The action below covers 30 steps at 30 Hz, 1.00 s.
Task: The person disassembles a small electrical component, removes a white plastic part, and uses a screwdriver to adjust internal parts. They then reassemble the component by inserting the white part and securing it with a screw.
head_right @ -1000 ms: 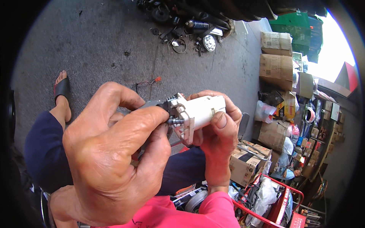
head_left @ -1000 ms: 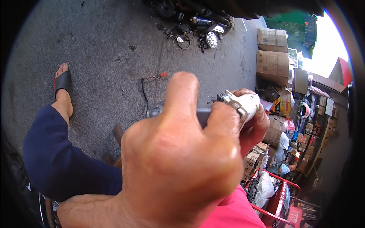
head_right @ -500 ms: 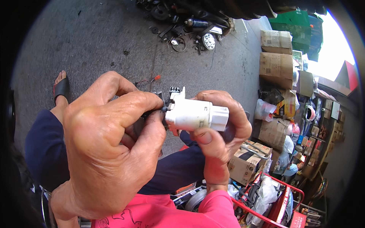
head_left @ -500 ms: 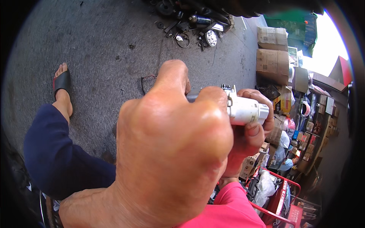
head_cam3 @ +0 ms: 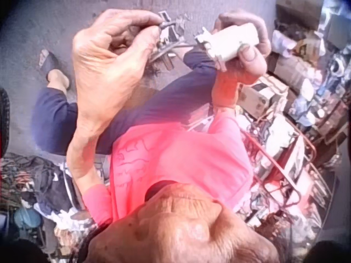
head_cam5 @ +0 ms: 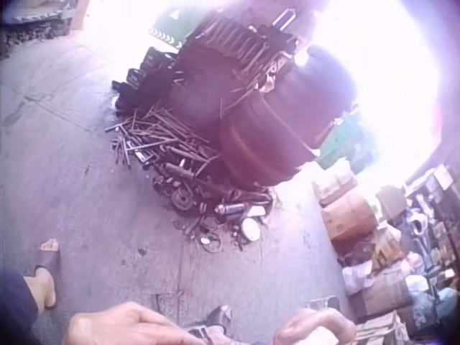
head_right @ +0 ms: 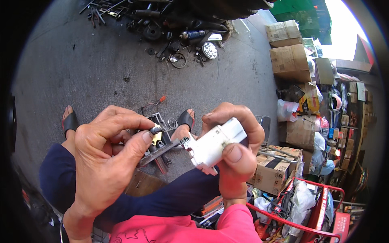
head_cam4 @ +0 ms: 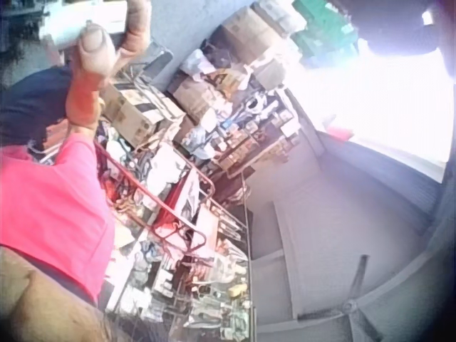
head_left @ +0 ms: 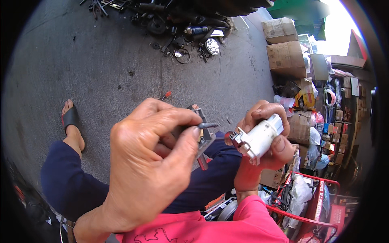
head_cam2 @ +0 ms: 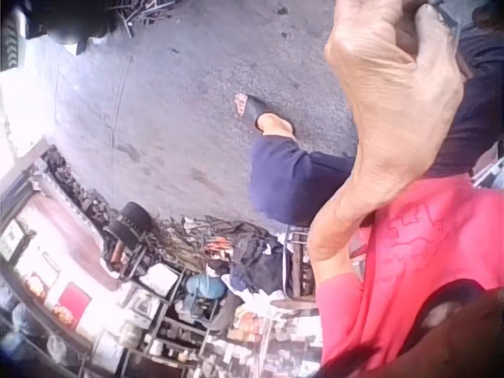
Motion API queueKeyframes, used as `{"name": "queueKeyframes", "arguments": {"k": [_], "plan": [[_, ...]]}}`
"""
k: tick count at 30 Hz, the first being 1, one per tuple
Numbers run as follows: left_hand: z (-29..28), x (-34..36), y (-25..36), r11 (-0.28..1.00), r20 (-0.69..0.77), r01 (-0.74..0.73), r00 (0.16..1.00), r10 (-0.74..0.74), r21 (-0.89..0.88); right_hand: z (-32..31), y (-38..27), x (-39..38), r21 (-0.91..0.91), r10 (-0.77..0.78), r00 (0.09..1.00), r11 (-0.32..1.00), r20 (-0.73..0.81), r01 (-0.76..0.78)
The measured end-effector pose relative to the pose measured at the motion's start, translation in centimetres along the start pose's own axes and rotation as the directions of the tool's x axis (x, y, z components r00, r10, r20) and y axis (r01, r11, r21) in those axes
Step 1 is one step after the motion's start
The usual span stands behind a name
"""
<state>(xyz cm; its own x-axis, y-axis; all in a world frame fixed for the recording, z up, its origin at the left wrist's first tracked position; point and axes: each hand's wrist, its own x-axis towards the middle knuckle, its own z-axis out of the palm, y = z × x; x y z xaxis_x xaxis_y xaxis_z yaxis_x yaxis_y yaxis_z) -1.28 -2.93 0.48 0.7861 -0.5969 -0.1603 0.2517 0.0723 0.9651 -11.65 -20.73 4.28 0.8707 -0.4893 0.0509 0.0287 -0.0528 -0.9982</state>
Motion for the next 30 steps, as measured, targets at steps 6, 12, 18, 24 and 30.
{"name": "queueKeyframes", "arguments": {"k": [6, 12, 18, 24, 30], "plan": [[-0.7, 0.5, 0.2, 0.977, 0.102, 0.212, 0.973, -0.207, -0.038, 1.6, -0.1, -0.9, -0.467, -0.263, 0.949, 0.826, 0.174, 0.315], [-0.5, 0.4, 0.4, 0.978, 0.091, 0.194, 0.978, -0.187, -0.080, 1.4, -0.2, -0.5, -0.396, -0.202, 0.937, 0.866, 0.283, 0.306], [-0.7, 0.4, 0.6, 0.959, 0.175, 0.224, 0.965, -0.193, -0.175, -2.4, -0.8, 1.0, 0.425, 0.164, 0.905, 0.840, 0.392, -0.336], [-1.1, 0.4, 1.1, 0.940, 0.202, 0.276, 0.951, -0.236, -0.202, -2.1, -0.6, 1.1, 0.201, 0.324, 0.885, 0.893, 0.335, -0.403], [-0.9, 0.2, 0.6, 0.951, 0.172, 0.268, 0.955, -0.241, -0.157, -0.7, -0.7, 0.5, -0.330, 0.088, 0.958, 0.944, 0.274, 0.007]]}}
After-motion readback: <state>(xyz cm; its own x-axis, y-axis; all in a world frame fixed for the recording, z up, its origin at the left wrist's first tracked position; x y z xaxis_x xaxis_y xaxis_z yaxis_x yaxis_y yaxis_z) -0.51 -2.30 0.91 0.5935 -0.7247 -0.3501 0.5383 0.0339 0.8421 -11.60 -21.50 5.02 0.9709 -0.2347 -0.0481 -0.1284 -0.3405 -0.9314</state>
